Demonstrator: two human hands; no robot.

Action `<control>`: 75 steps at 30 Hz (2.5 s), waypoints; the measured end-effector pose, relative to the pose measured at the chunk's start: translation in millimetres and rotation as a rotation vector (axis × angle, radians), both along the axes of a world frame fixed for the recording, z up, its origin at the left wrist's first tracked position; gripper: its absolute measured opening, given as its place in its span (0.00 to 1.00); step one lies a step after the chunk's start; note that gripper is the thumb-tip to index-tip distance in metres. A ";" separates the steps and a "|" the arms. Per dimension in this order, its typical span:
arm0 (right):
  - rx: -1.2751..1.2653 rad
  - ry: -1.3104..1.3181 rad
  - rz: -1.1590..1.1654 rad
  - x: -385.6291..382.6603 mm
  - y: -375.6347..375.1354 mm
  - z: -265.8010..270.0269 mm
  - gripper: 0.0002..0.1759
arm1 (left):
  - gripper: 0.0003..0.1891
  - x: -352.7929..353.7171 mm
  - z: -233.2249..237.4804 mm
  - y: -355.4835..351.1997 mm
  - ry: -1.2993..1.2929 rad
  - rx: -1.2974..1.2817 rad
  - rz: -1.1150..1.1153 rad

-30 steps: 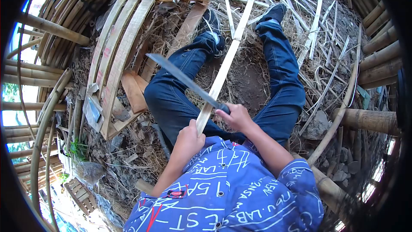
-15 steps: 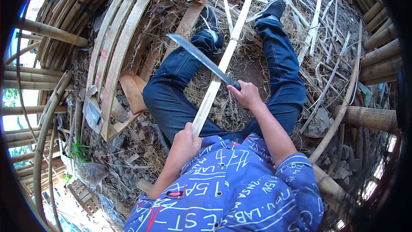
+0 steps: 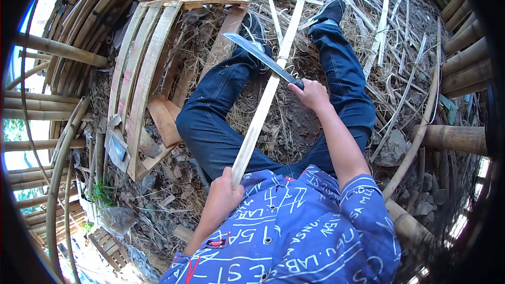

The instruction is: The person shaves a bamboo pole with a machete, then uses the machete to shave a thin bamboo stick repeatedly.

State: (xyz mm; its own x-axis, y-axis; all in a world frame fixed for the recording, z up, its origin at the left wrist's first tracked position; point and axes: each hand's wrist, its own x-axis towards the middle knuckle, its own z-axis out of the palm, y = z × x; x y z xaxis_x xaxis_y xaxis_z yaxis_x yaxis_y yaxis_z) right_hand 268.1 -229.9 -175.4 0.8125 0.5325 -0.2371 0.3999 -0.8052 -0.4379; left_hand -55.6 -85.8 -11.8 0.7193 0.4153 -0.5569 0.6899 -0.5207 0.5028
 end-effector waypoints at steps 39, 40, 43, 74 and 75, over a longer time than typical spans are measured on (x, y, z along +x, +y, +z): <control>0.380 0.062 -0.009 -35.5 -37.8 15.9 0.30 | 0.15 -16.2 12.5 4.0 0.061 0.027 0.003; 0.395 0.072 0.016 -41.0 -33.5 20.2 0.30 | 0.14 -15.3 12.5 3.3 0.064 0.033 0.005; 0.289 0.117 0.046 -42.2 -19.5 20.0 0.31 | 0.14 -14.5 16.6 0.4 0.034 0.017 0.000; 0.427 0.140 -0.136 -5.2 -45.9 16.2 0.30 | 0.15 -22.8 13.6 6.3 0.123 0.034 0.022; 0.407 0.203 -0.115 -10.6 -42.3 18.1 0.30 | 0.14 -23.5 12.1 6.8 0.089 0.053 0.019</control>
